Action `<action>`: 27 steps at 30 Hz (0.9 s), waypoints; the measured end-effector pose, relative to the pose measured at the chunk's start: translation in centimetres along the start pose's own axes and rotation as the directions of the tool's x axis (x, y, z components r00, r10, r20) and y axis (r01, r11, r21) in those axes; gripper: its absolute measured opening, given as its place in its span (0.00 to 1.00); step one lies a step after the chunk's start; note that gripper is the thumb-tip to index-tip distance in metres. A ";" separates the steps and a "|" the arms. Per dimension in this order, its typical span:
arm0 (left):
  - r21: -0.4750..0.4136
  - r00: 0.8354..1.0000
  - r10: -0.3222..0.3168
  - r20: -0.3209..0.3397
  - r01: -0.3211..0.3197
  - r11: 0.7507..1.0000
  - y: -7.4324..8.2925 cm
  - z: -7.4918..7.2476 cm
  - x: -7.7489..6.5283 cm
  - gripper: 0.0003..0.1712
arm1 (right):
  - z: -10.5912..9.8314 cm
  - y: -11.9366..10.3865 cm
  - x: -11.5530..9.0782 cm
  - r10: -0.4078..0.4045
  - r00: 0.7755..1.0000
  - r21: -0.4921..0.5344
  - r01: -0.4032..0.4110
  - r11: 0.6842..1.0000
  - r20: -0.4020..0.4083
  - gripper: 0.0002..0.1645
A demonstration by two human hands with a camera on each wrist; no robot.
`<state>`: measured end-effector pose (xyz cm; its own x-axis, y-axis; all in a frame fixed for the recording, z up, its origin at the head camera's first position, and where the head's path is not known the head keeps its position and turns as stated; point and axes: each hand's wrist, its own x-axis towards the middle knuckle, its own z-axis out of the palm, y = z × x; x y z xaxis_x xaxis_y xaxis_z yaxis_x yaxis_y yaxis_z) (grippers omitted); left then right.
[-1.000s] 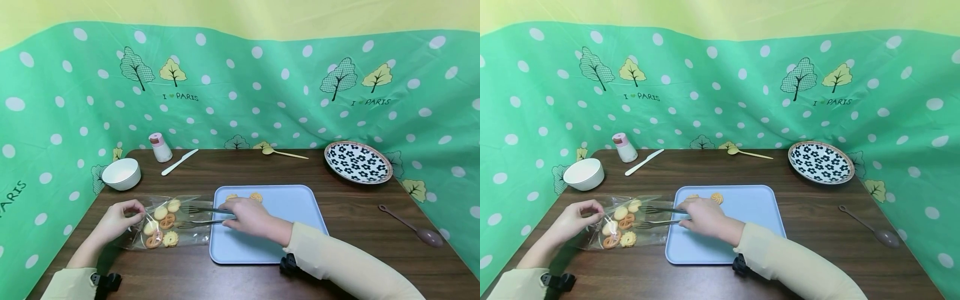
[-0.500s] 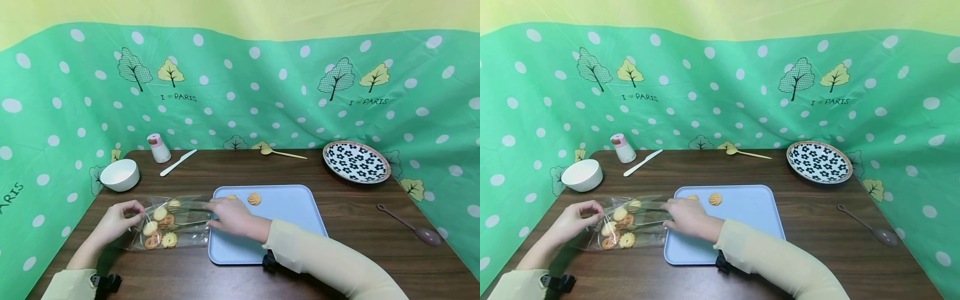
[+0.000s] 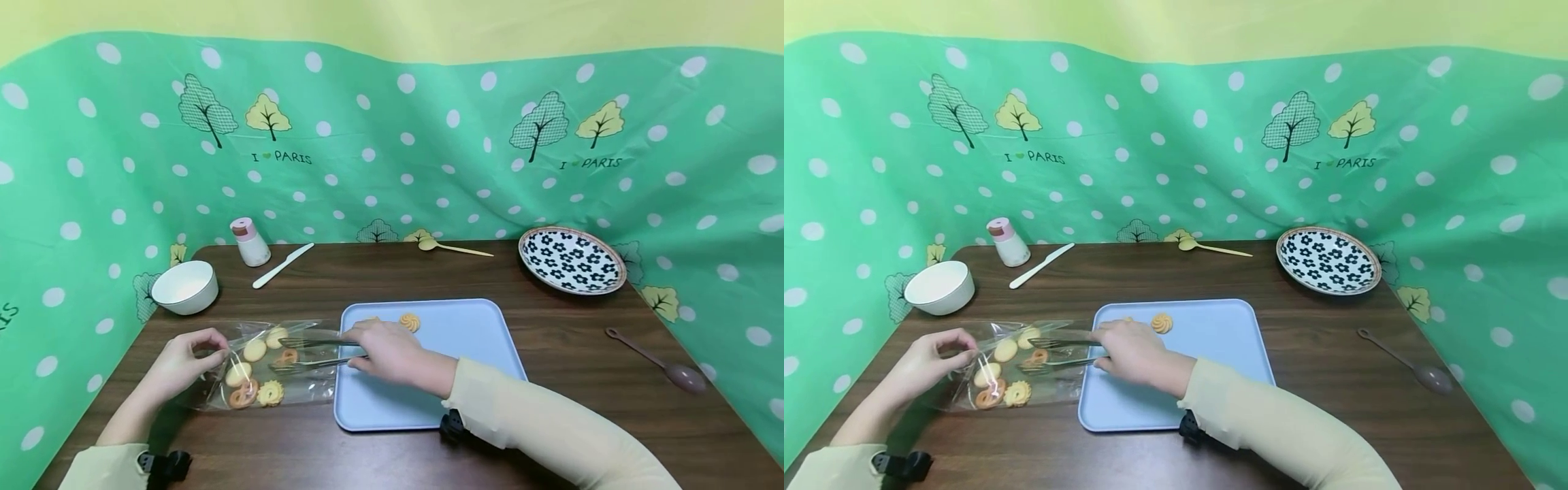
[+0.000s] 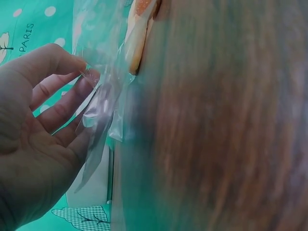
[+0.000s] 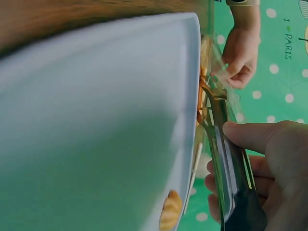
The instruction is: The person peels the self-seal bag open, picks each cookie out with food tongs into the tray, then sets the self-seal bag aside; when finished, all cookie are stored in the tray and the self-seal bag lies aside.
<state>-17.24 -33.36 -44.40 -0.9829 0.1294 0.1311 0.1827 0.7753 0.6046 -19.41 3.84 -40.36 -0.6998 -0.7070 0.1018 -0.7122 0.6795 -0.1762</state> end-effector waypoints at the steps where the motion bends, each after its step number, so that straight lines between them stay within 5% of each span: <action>1: 0.000 1.000 0.000 0.000 0.000 1.000 0.0 -0.1 -0.1 0.05 | -0.1 0.1 -0.2 0.003 1.000 0.003 -0.003 1.000 -0.001 0.24; 19: -0.031 0.999 -0.024 0.025 0.025 0.999 0.2 -0.1 0.1 0.04 | -0.4 0.9 -1.0 0.022 1.000 0.044 -0.021 0.999 -0.019 0.22; 27: -0.034 0.999 -0.026 0.030 0.027 0.999 0.3 -0.2 0.0 0.04 | -2.4 2.8 -4.0 0.070 0.994 0.057 -0.065 0.996 -0.090 0.23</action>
<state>-17.13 -33.27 -44.04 -0.9876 0.1275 0.0916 0.1566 0.7569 0.6345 -18.73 9.07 -38.91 -0.7498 -0.6377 0.1766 -0.6612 0.7115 -0.2381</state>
